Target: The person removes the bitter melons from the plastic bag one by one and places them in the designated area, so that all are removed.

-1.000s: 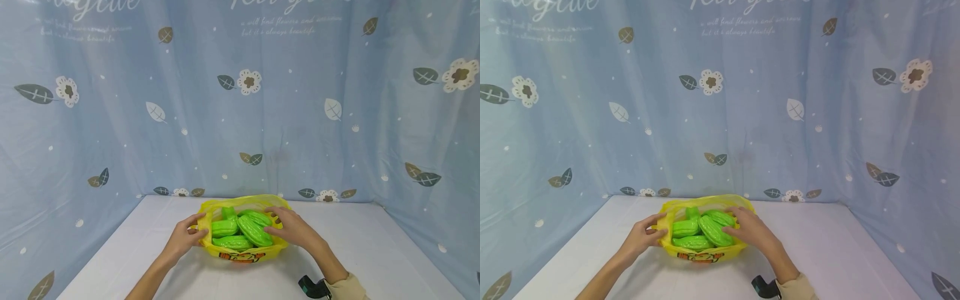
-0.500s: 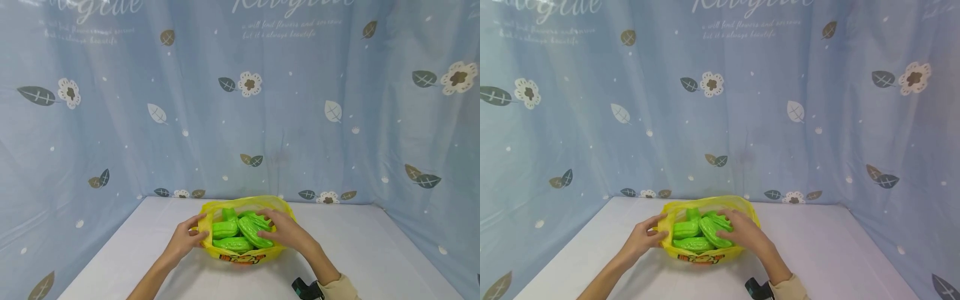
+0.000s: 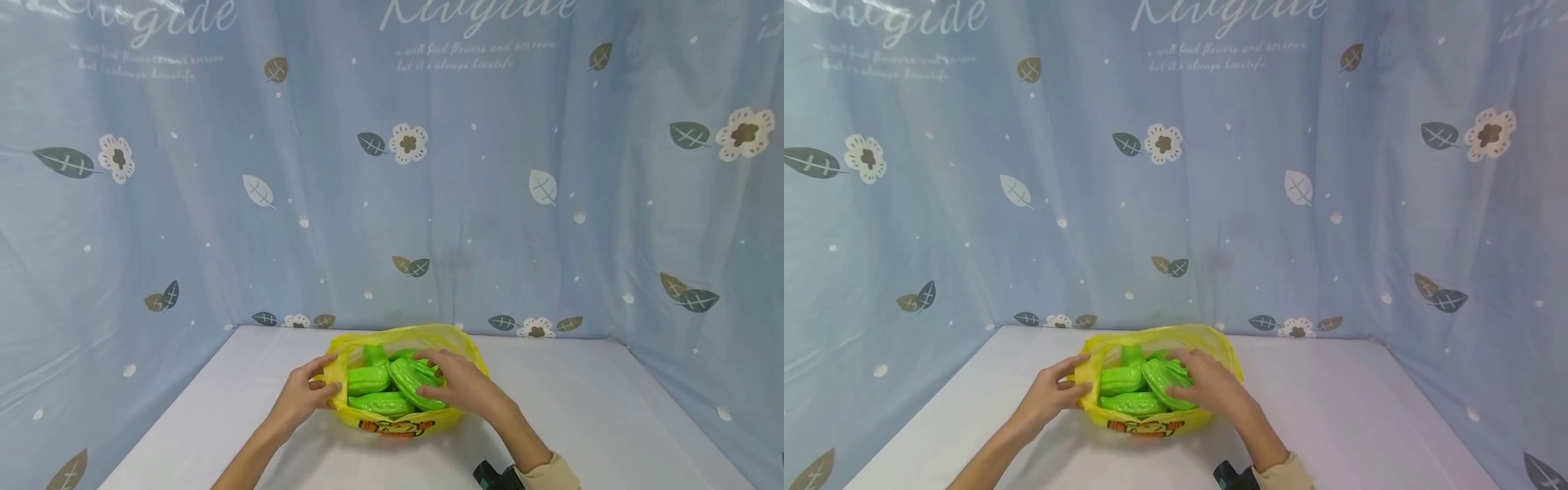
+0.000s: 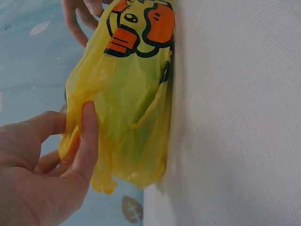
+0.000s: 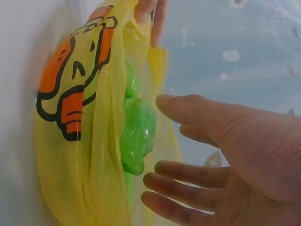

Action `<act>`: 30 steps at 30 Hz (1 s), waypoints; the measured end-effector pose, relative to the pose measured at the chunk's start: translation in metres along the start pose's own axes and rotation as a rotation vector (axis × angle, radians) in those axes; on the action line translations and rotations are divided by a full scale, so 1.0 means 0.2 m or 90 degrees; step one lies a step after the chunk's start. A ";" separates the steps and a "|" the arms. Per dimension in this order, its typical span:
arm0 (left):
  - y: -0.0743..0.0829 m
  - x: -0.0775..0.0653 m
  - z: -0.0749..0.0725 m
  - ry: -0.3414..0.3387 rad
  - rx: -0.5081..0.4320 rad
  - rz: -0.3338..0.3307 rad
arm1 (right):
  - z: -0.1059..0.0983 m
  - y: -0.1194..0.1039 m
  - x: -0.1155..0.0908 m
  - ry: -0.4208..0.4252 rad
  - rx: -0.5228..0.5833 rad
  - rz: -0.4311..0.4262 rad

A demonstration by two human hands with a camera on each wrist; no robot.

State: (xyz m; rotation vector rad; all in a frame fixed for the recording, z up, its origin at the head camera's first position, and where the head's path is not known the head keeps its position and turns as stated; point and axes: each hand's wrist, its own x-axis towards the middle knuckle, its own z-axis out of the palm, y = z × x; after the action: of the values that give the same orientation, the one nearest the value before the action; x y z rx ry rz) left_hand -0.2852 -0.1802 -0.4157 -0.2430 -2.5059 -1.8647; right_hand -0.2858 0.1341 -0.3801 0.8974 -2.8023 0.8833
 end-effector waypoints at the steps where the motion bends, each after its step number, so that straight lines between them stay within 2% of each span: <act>1: 0.00 0.00 0.00 0.000 0.001 0.000 | 0.00 0.00 0.00 0.000 0.001 -0.001; 13: -0.01 0.00 0.00 -0.011 -0.008 0.012 | 0.05 0.01 0.02 -0.034 -0.023 -0.009; 30: 0.00 0.00 0.00 -0.013 -0.013 0.017 | 0.07 -0.01 0.02 -0.037 -0.059 -0.021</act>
State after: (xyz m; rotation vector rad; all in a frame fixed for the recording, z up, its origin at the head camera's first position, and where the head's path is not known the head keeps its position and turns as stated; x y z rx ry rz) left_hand -0.2860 -0.1808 -0.4162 -0.2969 -2.4847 -1.8887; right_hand -0.2871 0.1230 -0.3893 0.9684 -2.8405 0.7284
